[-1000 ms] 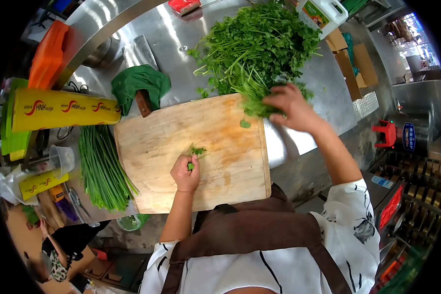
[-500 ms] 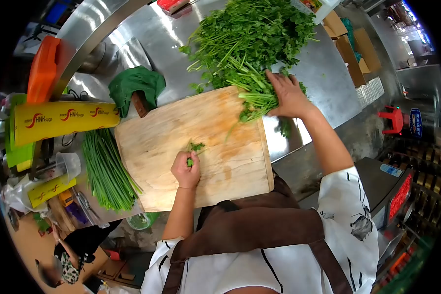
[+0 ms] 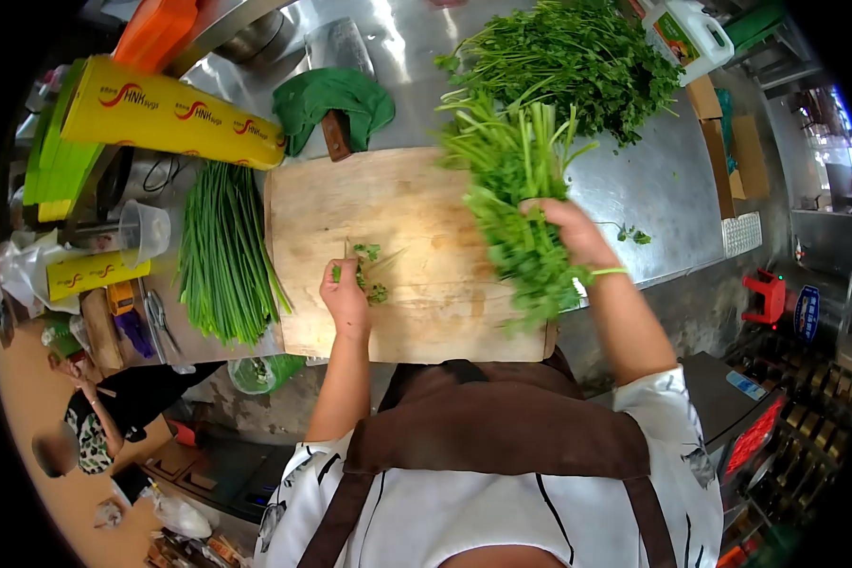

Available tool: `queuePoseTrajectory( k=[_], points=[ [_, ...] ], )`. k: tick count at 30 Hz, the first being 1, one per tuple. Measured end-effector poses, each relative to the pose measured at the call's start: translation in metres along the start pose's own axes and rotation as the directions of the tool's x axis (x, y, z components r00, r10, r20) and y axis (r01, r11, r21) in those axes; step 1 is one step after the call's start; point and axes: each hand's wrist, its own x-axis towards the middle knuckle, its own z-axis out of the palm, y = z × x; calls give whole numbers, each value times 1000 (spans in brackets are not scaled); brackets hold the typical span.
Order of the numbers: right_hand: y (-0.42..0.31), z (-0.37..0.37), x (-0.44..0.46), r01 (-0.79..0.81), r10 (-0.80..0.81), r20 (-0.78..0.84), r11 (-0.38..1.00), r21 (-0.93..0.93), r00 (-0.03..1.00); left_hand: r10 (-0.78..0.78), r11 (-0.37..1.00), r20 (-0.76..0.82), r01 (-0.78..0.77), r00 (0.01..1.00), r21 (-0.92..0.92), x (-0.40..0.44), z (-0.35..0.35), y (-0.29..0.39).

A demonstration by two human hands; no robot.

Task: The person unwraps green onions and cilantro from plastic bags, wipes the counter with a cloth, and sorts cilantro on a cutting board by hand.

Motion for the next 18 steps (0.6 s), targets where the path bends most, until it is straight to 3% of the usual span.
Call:
queuePoseTrajectory(
  k=[2,3,5,6,8,10,11,13,14,16,17,18],
  points=[
    [42,23,9,-21,22,-4,999,43,1000,-25,1000,-23,25,999,0,-3,-5,10],
    [48,34,19,-156,154,-29,960,-232,988,-27,999,-52,25,998,-40,-4,-6,13],
    [62,57,10,-334,188,-388,874,-353,902,-24,999,-103,20,994,-42,0,-16,13],
    [69,55,12,-339,199,-375,870,-357,906,-24,999,-122,19,992,-39,3,-22,12],
    [83,30,12,-93,33,-205,953,-290,978,-12,998,0,12,1000,54,6,-34,8],
    [90,11,11,15,-238,-275,779,-627,932,11,995,20,-13,1000,96,10,-38,3],
    [88,5,9,13,-236,-272,776,-631,933,45,984,58,-54,997,168,10,-38,1],
    [83,2,3,100,-428,-190,569,-817,884,135,948,131,-166,982,271,7,-35,4],
    [81,7,1,101,-426,-183,564,-820,886,134,950,124,-163,983,267,6,-33,5],
    [68,32,-6,295,-634,152,125,-947,758,241,917,208,-292,948,273,3,-27,10],
    [58,50,-9,406,-625,310,11,-914,716,117,895,225,-201,967,398,-2,-25,18],
    [61,58,-6,407,-624,313,8,-914,716,118,896,224,-201,967,396,-4,-20,19]
  ],
)
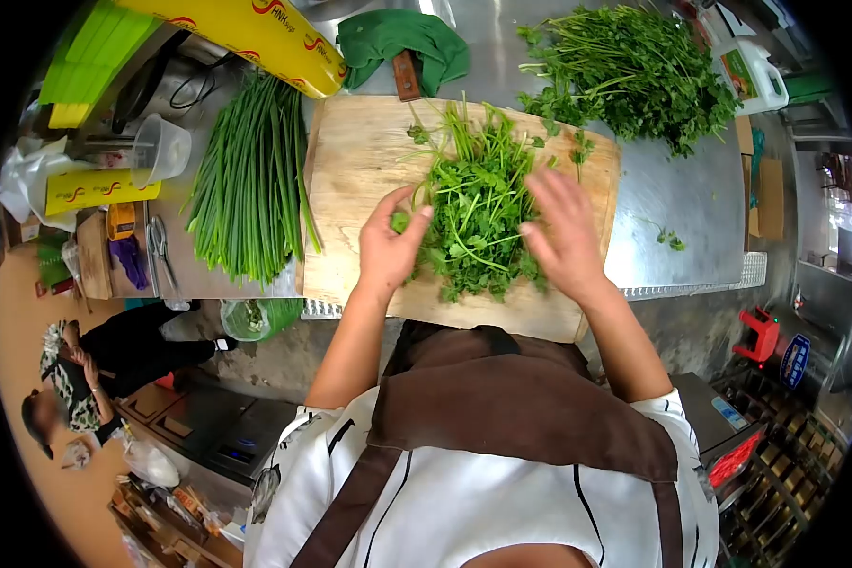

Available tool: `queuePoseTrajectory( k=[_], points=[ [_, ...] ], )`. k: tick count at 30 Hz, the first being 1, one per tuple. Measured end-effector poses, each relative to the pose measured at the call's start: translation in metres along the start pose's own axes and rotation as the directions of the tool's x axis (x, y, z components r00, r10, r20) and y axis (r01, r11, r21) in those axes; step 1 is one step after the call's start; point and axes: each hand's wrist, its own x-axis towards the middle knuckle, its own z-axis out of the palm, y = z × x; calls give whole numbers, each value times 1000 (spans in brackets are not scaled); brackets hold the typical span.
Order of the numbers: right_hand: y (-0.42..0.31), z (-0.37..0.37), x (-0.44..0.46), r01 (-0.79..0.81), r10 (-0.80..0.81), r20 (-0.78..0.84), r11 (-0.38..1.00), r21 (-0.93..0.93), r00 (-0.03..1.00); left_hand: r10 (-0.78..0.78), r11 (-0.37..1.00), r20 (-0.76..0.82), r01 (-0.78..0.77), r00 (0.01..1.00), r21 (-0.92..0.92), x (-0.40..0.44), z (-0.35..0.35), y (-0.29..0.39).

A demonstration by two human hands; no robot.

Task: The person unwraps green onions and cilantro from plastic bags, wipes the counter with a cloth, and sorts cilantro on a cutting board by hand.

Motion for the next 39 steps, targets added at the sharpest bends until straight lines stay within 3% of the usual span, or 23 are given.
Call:
queuePoseTrajectory(
  k=[2,4,5,8,13,18,20,21,23,24,25,26,28,29,30,32,33,35,38,39],
  points=[
    [-7,11,1,201,-208,186,978,57,960,338,925,101,-350,936,147,-2,12,5],
    [5,18,-9,219,-219,229,975,22,949,235,925,242,-293,941,243,-10,18,18],
    [10,18,-13,241,-229,274,970,-12,934,350,883,228,-401,909,245,-10,22,7],
    [13,4,-17,137,-134,171,991,-4,976,265,912,224,-319,938,257,-20,24,11],
    [-4,15,3,145,-145,-122,989,-8,982,213,943,194,-253,958,217,-23,30,6],
    [-25,37,33,131,-125,43,969,-209,991,260,933,189,-297,947,204,-25,27,9],
    [-16,36,38,125,-115,91,987,-103,989,255,950,150,-276,955,148,-27,20,14],
    [-19,27,40,147,-147,-45,989,3,988,234,966,115,-245,965,87,-28,16,14],
    [-18,11,38,42,7,-145,943,331,989,167,986,49,-168,985,20,-21,7,10],
    [-21,-3,37,-144,211,-47,797,587,976,102,993,-4,-102,995,-52,-14,2,8],
    [-21,-15,36,-312,374,104,556,771,922,117,992,-85,-120,989,-32,-2,-4,17],
    [-12,-20,34,-313,372,105,559,768,922,64,998,-97,-63,993,19,10,-12,29],
    [5,-26,33,-420,419,280,292,859,864,258,942,-73,-234,963,241,46,-12,28],
    [0,-25,33,-402,450,270,228,887,851,356,883,-40,-322,934,342,64,-9,22],
    [-1,-24,32,-403,446,272,229,886,852,355,884,-45,-319,934,341,77,-3,24],
    [0,-25,28,-362,456,181,347,865,871,514,690,163,-519,842,504,96,11,29],
    [1,-26,26,-367,465,182,346,863,866,510,692,171,-520,843,501,104,14,31],
    [5,-31,20,-375,427,167,467,801,889,299,678,365,-465,882,569,114,20,35],
    [13,-39,7,-372,469,124,484,792,874,355,730,301,-464,885,502,130,17,18],
    [16,-42,4,-384,488,126,475,792,863,296,820,273,-391,915,418,133,15,16]
  ],
)
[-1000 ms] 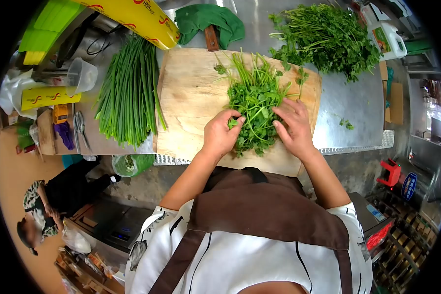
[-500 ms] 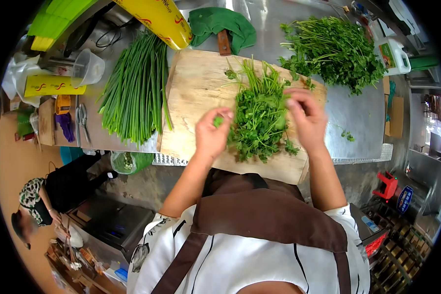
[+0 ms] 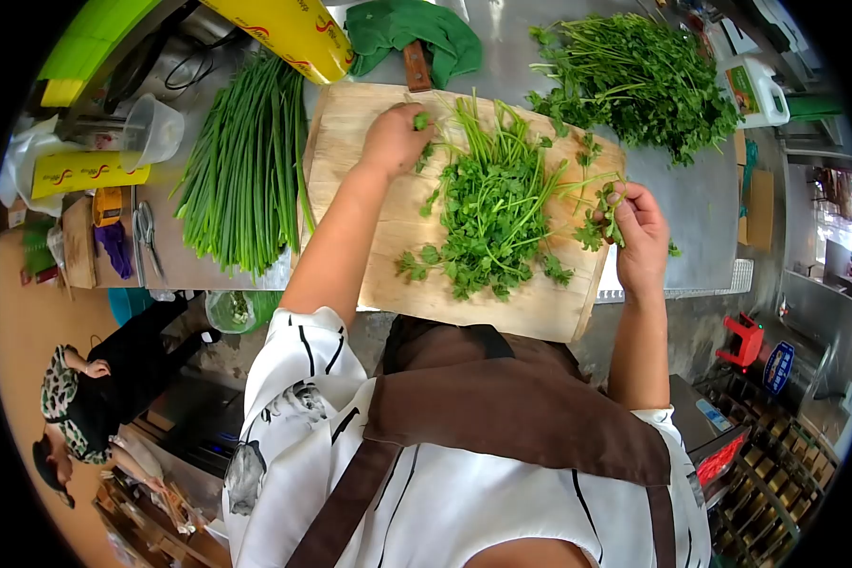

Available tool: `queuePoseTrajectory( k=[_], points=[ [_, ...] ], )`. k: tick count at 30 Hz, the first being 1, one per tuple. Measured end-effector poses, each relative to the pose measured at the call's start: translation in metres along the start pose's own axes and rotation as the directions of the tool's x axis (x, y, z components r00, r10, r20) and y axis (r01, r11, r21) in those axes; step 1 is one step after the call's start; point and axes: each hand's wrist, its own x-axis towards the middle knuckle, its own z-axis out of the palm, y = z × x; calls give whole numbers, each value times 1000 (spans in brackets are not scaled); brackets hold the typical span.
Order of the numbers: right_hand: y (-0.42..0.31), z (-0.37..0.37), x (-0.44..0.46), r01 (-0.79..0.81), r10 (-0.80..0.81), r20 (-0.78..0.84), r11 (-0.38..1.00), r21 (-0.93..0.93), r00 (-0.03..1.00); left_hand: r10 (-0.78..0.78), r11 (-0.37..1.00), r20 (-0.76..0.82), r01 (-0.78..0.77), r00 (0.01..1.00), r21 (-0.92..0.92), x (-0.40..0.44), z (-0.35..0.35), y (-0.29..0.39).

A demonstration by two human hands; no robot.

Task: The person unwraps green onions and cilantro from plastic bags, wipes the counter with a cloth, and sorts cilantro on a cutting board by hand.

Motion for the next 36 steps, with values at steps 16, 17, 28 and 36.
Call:
queuePoseTrajectory(
  k=[16,17,28,36],
  points=[
    [1,88,-28,302,-230,259,909,-287,938,-82,354,226,240,971,-904,-134,6,111],
    [4,90,-26,296,-214,329,929,-224,920,-128,365,194,228,973,-903,-134,12,115],
    [-38,-67,158,408,-460,428,-147,-901,778,-425,126,283,366,860,-922,-135,-13,99],
    [-48,-69,262,436,10,492,-482,-760,870,-562,181,214,371,799,-911,-141,-3,114]
  ],
)
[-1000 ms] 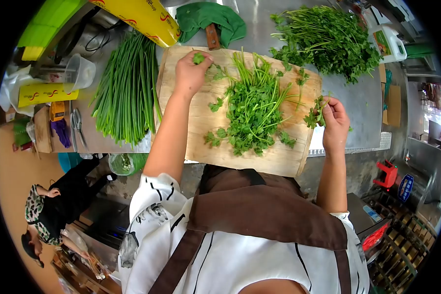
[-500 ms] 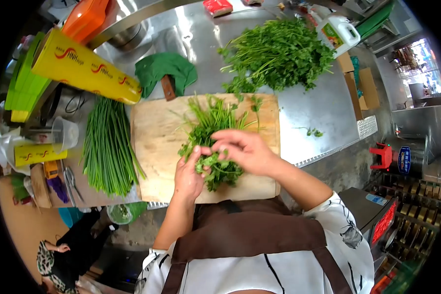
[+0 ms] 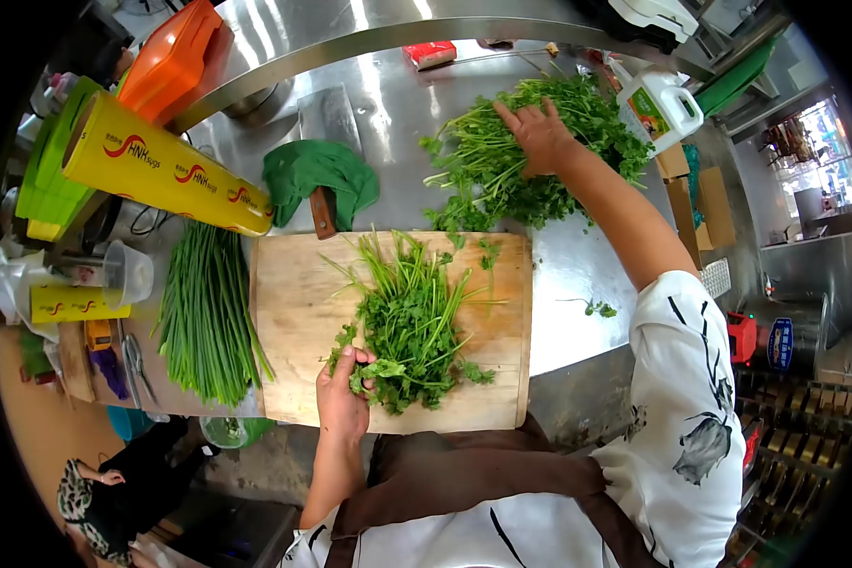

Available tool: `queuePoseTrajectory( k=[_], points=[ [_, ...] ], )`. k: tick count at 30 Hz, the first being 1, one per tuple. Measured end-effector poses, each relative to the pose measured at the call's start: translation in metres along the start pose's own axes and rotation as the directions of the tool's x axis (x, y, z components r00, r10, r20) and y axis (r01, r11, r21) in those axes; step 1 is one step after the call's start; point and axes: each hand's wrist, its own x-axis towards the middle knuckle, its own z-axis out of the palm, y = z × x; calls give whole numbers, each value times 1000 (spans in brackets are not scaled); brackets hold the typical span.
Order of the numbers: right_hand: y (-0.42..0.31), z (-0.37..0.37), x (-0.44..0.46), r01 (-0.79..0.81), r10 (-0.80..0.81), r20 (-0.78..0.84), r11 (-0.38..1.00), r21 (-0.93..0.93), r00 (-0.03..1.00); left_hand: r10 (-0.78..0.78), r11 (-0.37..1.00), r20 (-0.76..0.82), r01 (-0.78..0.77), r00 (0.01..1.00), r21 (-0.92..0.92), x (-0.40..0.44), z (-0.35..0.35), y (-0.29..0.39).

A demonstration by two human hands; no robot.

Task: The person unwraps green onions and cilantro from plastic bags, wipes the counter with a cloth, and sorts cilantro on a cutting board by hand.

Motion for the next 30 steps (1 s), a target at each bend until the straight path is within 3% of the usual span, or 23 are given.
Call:
queuePoseTrajectory(
  k=[1,5,7,8,10,13,15,17,21,23,24,26,27,28,30],
  points=[
    [0,1,5,-83,73,131,994,71,989,6,1000,-19,-6,1000,8,-2,0,1],
    [15,7,-3,-110,108,27,991,77,994,29,999,15,-29,999,-16,2,-13,5],
    [26,-4,-19,-50,179,-288,913,404,941,21,1000,2,-21,1000,-17,5,-19,11],
    [31,-5,-24,-52,177,-280,913,405,944,51,998,-21,-52,998,-38,8,-23,13],
    [38,-9,-30,-3,199,-523,936,351,829,97,990,-67,-103,993,-94,13,-26,16],
    [52,-32,-43,-143,295,-407,921,363,864,100,986,-75,-109,992,-126,19,-27,17],
    [54,-51,-46,-142,304,-464,925,352,832,99,986,-49,-105,994,-128,20,-27,14],
    [51,-64,-50,-269,338,-203,914,303,919,67,994,-86,-75,994,-86,21,-25,14],
    [56,-98,-66,-272,410,-311,874,402,858,75,994,-44,-79,996,-75,23,-29,11],
    [55,-114,-80,-214,452,-154,660,720,878,99,992,-71,-104,993,-77,28,-36,13],
    [63,-106,-81,-216,441,-102,613,760,892,124,986,-73,-131,990,-98,28,-39,14],
    [29,-128,-99,-175,507,-32,355,918,862,150,985,-82,-156,985,-76,35,-53,17],
    [16,-126,-104,-129,514,13,190,973,858,188,979,-68,-192,980,-67,37,-61,20],
    [1,-123,-110,-125,493,24,173,977,870,186,980,-98,-192,978,-57,38,-69,24],
    [-29,-120,-126,-286,464,247,16,958,851,220,975,-72,-222,973,-15,40,-82,33]
  ],
)
